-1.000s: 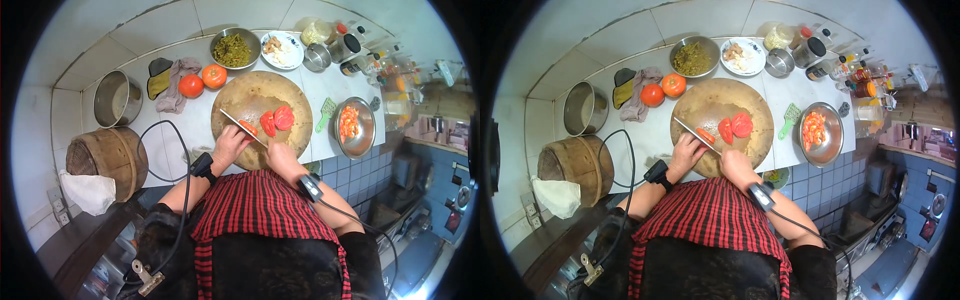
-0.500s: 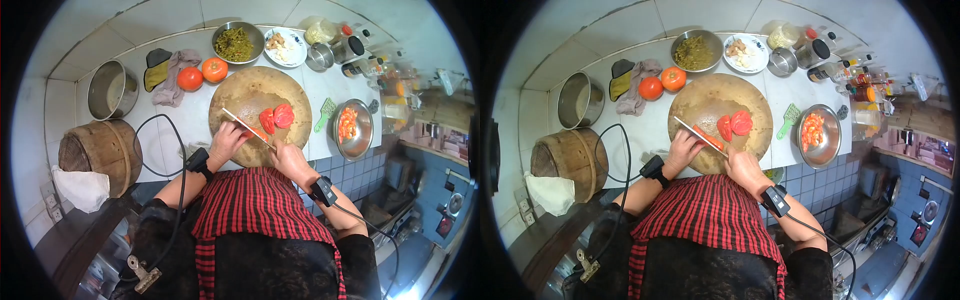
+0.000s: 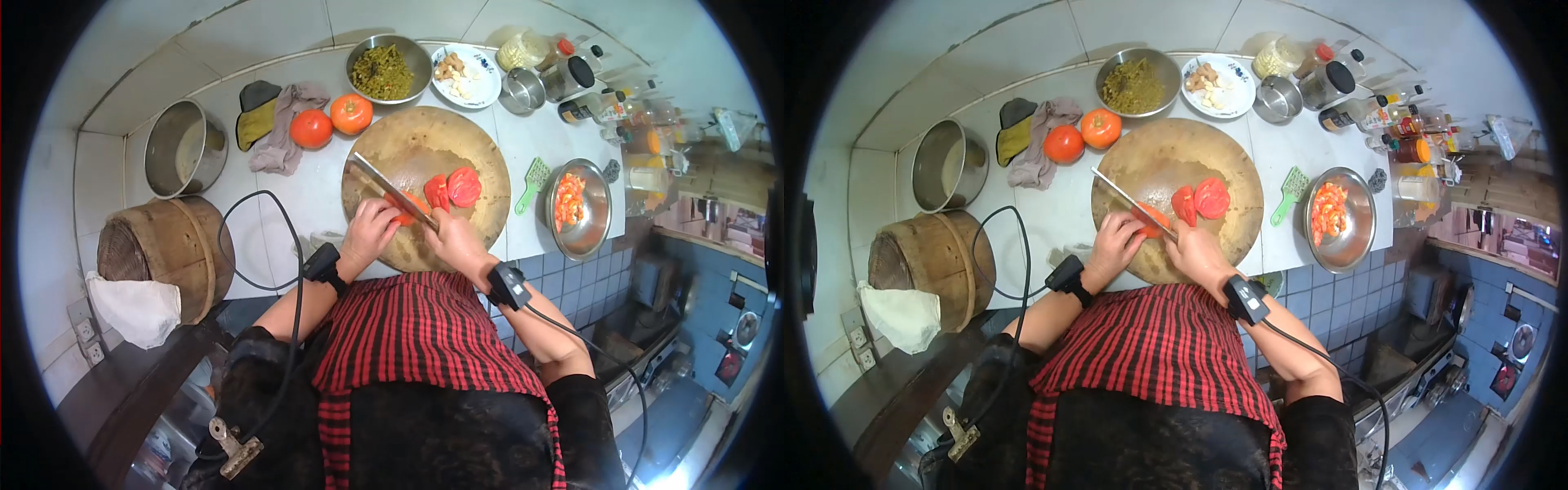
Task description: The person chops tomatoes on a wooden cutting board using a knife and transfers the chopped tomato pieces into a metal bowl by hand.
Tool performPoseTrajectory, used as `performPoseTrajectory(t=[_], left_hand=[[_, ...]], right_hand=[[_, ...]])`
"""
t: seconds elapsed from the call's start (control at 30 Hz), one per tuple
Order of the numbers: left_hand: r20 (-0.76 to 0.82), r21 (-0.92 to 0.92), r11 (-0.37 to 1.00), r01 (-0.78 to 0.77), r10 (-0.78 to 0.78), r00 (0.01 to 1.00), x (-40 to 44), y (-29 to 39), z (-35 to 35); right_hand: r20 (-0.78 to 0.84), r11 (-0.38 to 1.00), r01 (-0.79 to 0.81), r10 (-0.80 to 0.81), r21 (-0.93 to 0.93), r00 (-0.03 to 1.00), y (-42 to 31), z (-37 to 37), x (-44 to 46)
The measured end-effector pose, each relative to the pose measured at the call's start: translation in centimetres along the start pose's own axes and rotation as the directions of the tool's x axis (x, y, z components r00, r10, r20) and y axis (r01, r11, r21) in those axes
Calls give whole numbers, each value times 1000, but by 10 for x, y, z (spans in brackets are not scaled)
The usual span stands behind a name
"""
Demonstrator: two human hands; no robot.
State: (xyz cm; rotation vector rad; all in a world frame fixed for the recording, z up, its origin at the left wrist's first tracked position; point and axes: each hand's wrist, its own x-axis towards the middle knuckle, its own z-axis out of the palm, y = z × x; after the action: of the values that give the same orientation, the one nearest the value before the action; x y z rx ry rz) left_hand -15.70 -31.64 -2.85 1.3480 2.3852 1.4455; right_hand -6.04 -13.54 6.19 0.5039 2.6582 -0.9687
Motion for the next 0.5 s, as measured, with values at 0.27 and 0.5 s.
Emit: performPoseTrajectory(t=[0.27, 0.5], left_hand=[[12, 15, 1000, -15, 15, 1000, -2, -5, 1], [1, 23, 999, -43, 43, 999, -1, -10, 3]], right_hand=[[144, 984, -54, 79, -172, 986, -12, -17, -23], [131, 977, -117, 141, -176, 981, -2, 30, 20]])
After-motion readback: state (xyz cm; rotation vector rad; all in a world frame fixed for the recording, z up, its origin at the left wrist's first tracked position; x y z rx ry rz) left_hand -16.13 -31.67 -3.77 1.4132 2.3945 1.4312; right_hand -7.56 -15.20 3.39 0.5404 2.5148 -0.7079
